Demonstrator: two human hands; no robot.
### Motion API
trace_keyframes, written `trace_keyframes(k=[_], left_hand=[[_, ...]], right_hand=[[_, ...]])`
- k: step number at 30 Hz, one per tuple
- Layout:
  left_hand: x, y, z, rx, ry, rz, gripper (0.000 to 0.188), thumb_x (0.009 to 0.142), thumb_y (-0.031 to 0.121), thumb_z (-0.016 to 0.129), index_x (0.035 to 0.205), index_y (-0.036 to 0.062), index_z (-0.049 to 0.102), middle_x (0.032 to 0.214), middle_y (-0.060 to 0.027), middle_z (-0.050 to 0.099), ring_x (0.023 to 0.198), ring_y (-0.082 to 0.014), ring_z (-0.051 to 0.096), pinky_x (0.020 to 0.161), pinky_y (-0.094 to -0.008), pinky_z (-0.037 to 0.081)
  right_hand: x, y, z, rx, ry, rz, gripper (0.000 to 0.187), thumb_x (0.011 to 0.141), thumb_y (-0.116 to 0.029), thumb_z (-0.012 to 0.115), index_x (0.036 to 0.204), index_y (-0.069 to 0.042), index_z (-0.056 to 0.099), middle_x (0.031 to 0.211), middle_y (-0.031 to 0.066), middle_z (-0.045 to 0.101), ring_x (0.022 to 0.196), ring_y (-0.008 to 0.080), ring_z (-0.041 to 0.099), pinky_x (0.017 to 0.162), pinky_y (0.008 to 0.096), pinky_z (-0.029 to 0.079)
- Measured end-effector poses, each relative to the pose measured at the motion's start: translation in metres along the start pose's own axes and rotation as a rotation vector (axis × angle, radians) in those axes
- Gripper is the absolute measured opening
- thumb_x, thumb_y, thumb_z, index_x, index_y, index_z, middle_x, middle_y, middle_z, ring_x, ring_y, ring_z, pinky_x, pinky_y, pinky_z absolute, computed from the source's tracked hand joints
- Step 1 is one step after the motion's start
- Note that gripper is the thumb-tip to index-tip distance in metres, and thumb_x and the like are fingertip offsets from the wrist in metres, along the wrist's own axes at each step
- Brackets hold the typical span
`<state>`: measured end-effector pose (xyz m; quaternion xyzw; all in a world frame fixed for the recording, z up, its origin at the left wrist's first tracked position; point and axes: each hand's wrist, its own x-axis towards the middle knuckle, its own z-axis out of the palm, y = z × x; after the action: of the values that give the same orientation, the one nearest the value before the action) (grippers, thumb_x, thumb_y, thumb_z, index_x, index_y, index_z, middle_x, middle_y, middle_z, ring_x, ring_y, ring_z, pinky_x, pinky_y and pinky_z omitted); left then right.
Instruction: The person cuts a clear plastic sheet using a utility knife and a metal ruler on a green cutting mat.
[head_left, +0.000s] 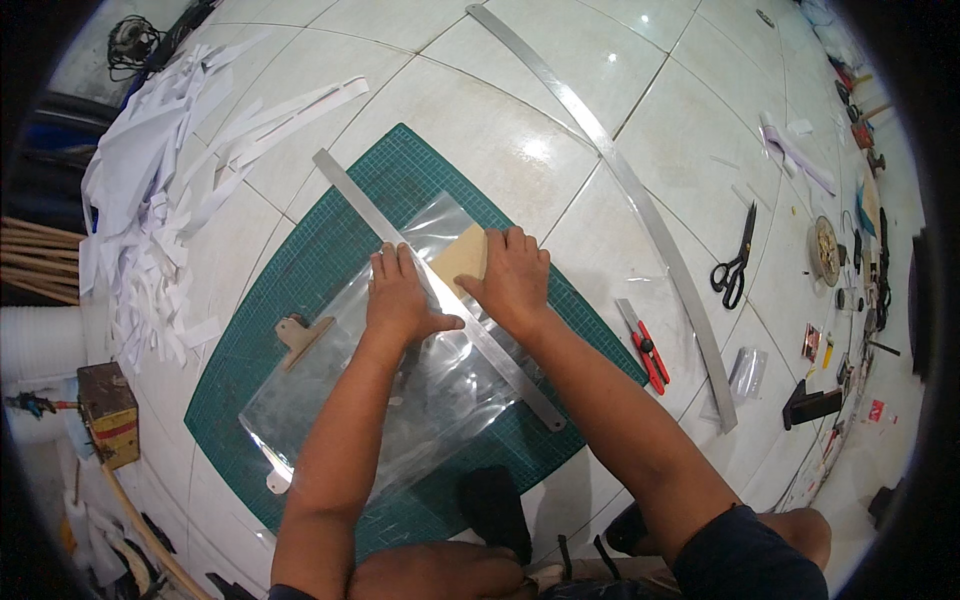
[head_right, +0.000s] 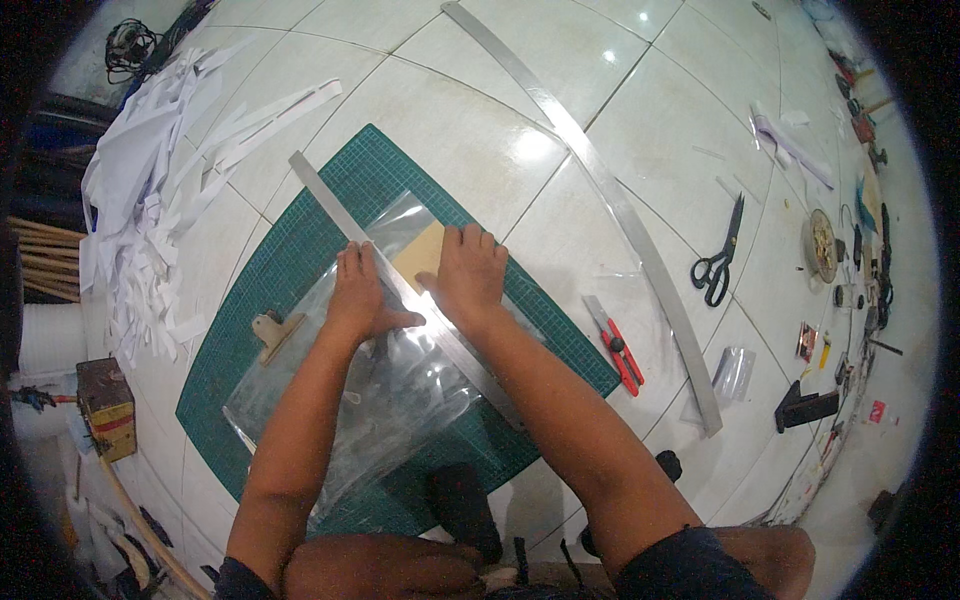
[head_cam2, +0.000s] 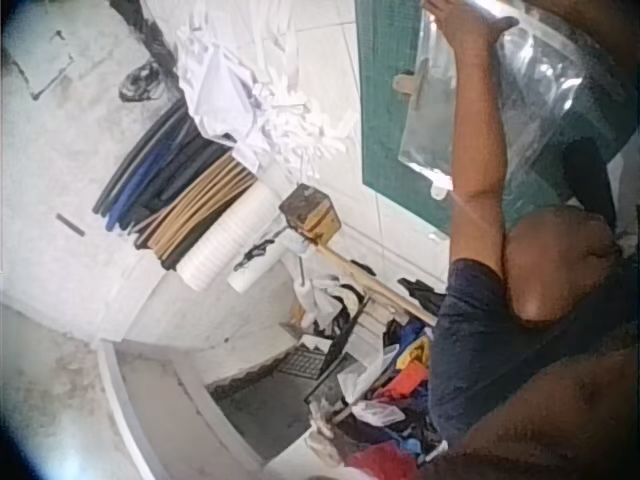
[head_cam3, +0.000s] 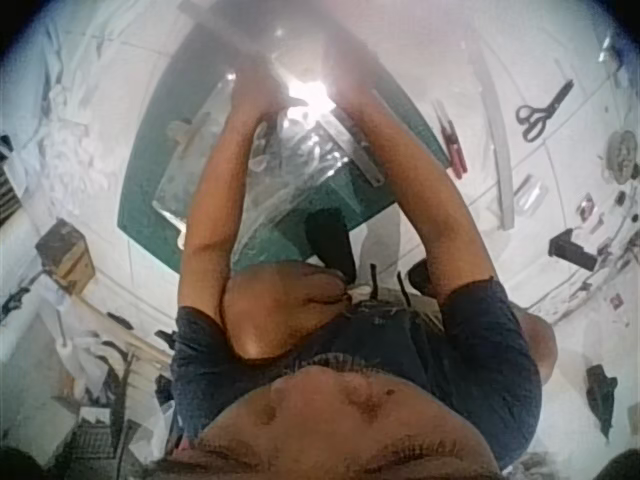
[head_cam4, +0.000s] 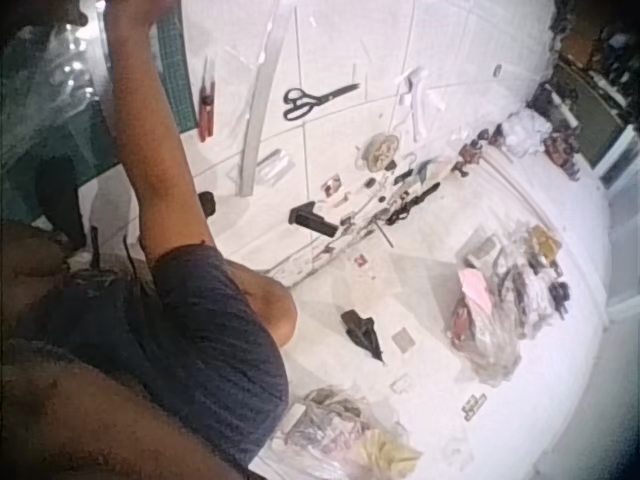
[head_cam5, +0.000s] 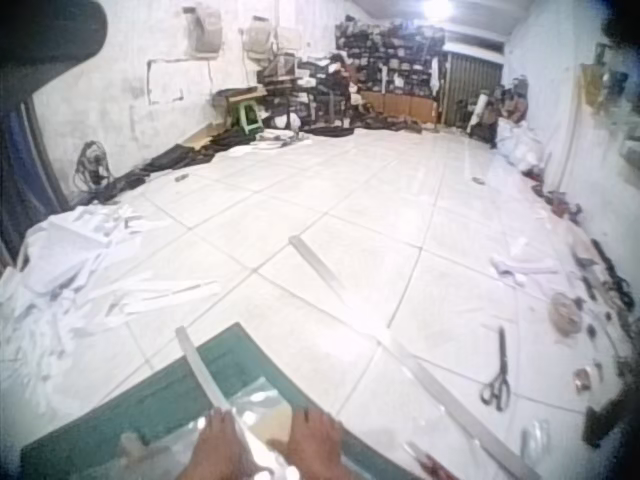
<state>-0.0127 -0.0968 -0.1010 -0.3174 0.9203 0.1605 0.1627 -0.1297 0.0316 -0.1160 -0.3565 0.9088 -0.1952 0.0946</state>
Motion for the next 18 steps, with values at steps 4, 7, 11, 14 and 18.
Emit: trace_keyframes(k=[4, 7, 11, 14, 18], left_hand=[[0.0005, -0.0025, 0.0005, -0.01, 0.008, 0.01, 0.143, 0.049, 0.054, 0.095, 0.151, -0.0112, 0.019, 0.157, -0.0335, 0.022, 0.147, -0.0506, 0.021, 0.118, -0.0527, 0.03], [0.0019, -0.0019, 0.001, -0.009, 0.0, 0.01, 0.143, 0.049, 0.054, 0.095, 0.151, -0.0111, 0.019, 0.157, -0.0335, 0.021, 0.147, -0.05, 0.02, 0.117, -0.0537, 0.031], [0.0004, 0.001, 0.0001, -0.007, -0.002, -0.007, 0.143, 0.048, 0.054, 0.095, 0.151, -0.0109, 0.019, 0.157, -0.0325, 0.021, 0.148, -0.0494, 0.02, 0.116, -0.0546, 0.032], [0.0011, 0.0024, 0.0008, -0.019, -0.004, -0.008, 0.143, 0.048, 0.054, 0.095, 0.151, -0.0108, 0.019, 0.157, -0.0319, 0.021, 0.148, -0.0492, 0.02, 0.117, -0.0543, 0.031], [0.0031, -0.0005, 0.0034, 0.005, -0.009, 0.0, 0.144, 0.048, 0.054, 0.095, 0.151, -0.0105, 0.019, 0.157, -0.0317, 0.022, 0.148, -0.0489, 0.02, 0.118, -0.053, 0.029]], right_hand=[[0.001, -0.0037, -0.0015, 0.027, -0.013, 0.007, 0.066, 0.071, -0.038, 0.084, 0.119, -0.002, 0.057, 0.115, 0.0144, 0.054, 0.109, 0.0312, 0.052, 0.09, 0.0466, 0.039], [0.0021, -0.0035, -0.0022, 0.001, -0.04, 0.006, 0.065, 0.071, -0.039, 0.084, 0.119, -0.002, 0.057, 0.116, 0.0148, 0.054, 0.109, 0.031, 0.052, 0.091, 0.0464, 0.039], [0.0026, -0.0005, -0.0012, 0.014, -0.052, -0.014, 0.064, 0.072, -0.04, 0.082, 0.118, -0.002, 0.058, 0.116, 0.0143, 0.055, 0.11, 0.0309, 0.053, 0.091, 0.0465, 0.039], [0.0023, 0.0023, -0.0023, 0.035, -0.054, -0.02, 0.064, 0.073, -0.04, 0.082, 0.118, -0.002, 0.058, 0.115, 0.014, 0.056, 0.11, 0.0308, 0.053, 0.092, 0.0466, 0.039], [0.002, 0.0029, -0.0021, 0.043, -0.056, -0.03, 0.063, 0.073, -0.041, 0.081, 0.118, -0.002, 0.058, 0.115, 0.0136, 0.056, 0.11, 0.0306, 0.054, 0.092, 0.0465, 0.039]])
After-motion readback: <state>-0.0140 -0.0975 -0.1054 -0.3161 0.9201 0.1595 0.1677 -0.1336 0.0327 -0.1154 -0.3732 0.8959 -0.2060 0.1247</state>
